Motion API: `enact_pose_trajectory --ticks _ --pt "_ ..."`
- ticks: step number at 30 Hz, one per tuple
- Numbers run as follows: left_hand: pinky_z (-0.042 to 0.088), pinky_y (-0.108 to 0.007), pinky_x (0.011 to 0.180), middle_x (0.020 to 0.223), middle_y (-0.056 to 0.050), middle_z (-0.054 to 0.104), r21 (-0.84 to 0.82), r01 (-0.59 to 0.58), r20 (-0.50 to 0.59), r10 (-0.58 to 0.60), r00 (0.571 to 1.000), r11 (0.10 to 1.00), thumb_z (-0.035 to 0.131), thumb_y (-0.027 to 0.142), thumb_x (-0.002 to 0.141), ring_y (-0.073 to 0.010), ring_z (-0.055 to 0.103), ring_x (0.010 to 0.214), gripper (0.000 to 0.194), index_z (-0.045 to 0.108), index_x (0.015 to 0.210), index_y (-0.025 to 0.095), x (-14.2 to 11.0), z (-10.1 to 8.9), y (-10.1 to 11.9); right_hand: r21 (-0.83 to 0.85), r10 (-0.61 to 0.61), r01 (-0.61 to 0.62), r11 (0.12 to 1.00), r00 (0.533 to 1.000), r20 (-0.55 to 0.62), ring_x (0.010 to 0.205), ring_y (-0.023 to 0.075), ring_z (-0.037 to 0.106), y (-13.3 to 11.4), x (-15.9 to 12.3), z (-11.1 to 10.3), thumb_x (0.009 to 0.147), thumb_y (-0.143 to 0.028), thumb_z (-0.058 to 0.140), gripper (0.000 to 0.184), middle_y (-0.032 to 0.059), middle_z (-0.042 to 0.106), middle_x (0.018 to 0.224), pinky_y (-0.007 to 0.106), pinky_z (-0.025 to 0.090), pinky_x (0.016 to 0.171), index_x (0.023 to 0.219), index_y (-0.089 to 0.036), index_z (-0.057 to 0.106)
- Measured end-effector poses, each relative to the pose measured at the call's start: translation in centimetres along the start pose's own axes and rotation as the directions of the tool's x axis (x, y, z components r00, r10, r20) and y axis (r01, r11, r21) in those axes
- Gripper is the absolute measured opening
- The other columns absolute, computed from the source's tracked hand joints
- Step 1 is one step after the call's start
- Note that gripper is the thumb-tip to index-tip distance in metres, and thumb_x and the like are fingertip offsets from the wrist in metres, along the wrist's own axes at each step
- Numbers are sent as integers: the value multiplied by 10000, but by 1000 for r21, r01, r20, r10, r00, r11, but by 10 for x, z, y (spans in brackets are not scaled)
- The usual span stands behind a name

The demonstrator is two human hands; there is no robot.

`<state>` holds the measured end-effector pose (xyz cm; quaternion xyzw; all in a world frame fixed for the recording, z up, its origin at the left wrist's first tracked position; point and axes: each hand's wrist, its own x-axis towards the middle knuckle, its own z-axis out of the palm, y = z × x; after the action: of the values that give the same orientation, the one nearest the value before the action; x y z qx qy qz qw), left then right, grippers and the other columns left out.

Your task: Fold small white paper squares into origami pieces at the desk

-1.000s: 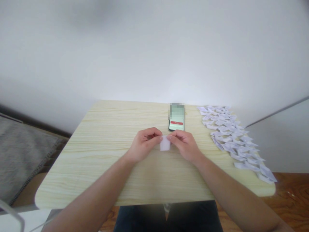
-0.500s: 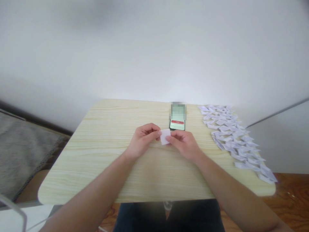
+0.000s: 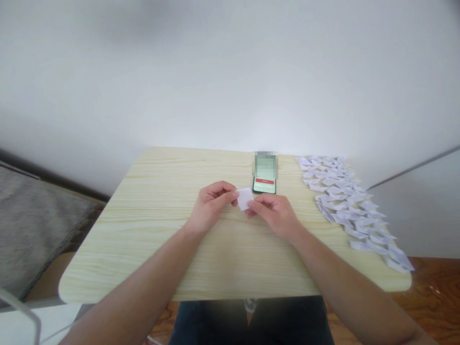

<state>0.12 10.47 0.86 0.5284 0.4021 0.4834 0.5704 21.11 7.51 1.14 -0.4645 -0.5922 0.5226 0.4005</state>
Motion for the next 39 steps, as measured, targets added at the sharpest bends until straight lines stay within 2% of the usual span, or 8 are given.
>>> enact_pose_trajectory --ticks 8,14,16,18,21,27,35,39 --pt "460 -289 721 694 -15 682 -31 -2 -16 1 1000 1000 780 322 837 -153 605 690 169 707 809 171 0 -1 -3 7 -30 30 1000 1000 -9 735 161 743 -1 0 -1 938 -441 698 267 45 794 817 273 576 710 861 -198 778" --pt "466 -309 737 743 -53 680 -73 13 62 -8 998 997 685 353 907 -179 606 736 225 718 812 152 0 -2 0 211 20 -32 977 998 56 674 162 716 -3 3 -1 904 -417 727 261 47 773 758 305 595 705 829 -171 770" --pt "471 -318 756 812 -65 691 -97 16 72 -9 997 995 664 348 918 -189 610 773 214 739 880 151 -1 -2 1 278 53 -77 957 994 93 670 169 716 -1 4 -1 897 -395 729 242 50 770 745 314 599 699 831 -166 770" --pt "467 -315 767 859 -57 692 -121 16 96 -4 995 993 686 307 898 -188 607 797 201 750 1028 168 -1 -3 1 349 79 -124 929 987 139 670 173 717 2 4 -1 896 -361 722 209 50 767 743 318 602 692 833 -166 767" --pt "447 -296 759 859 -37 668 -137 14 153 7 988 991 696 244 879 -174 587 808 307 729 1180 195 -2 -5 -1 430 93 -167 887 978 188 668 173 708 8 5 -1 893 -322 715 170 44 754 744 319 607 676 833 -169 762" --pt "453 -303 773 916 -62 676 -182 58 216 -17 976 982 693 257 895 -188 597 855 220 765 1084 172 -4 -6 -3 516 143 -259 817 957 253 610 180 695 13 8 -2 878 -290 711 156 50 741 711 334 607 646 806 -153 733" --pt "481 -332 792 953 -80 703 -212 80 272 -20 962 974 673 324 940 -207 637 867 247 748 1127 181 -5 -3 0 554 160 -327 766 931 328 602 202 699 6 9 -4 883 -315 693 200 76 743 678 343 610 641 826 -127 730" --pt "492 -333 812 962 -79 703 -197 60 259 -7 966 979 666 337 950 -202 640 881 245 755 1120 184 -5 -1 -1 590 154 -336 735 929 337 600 202 685 9 9 -4 893 -313 681 201 70 734 667 360 618 647 827 -130 730"
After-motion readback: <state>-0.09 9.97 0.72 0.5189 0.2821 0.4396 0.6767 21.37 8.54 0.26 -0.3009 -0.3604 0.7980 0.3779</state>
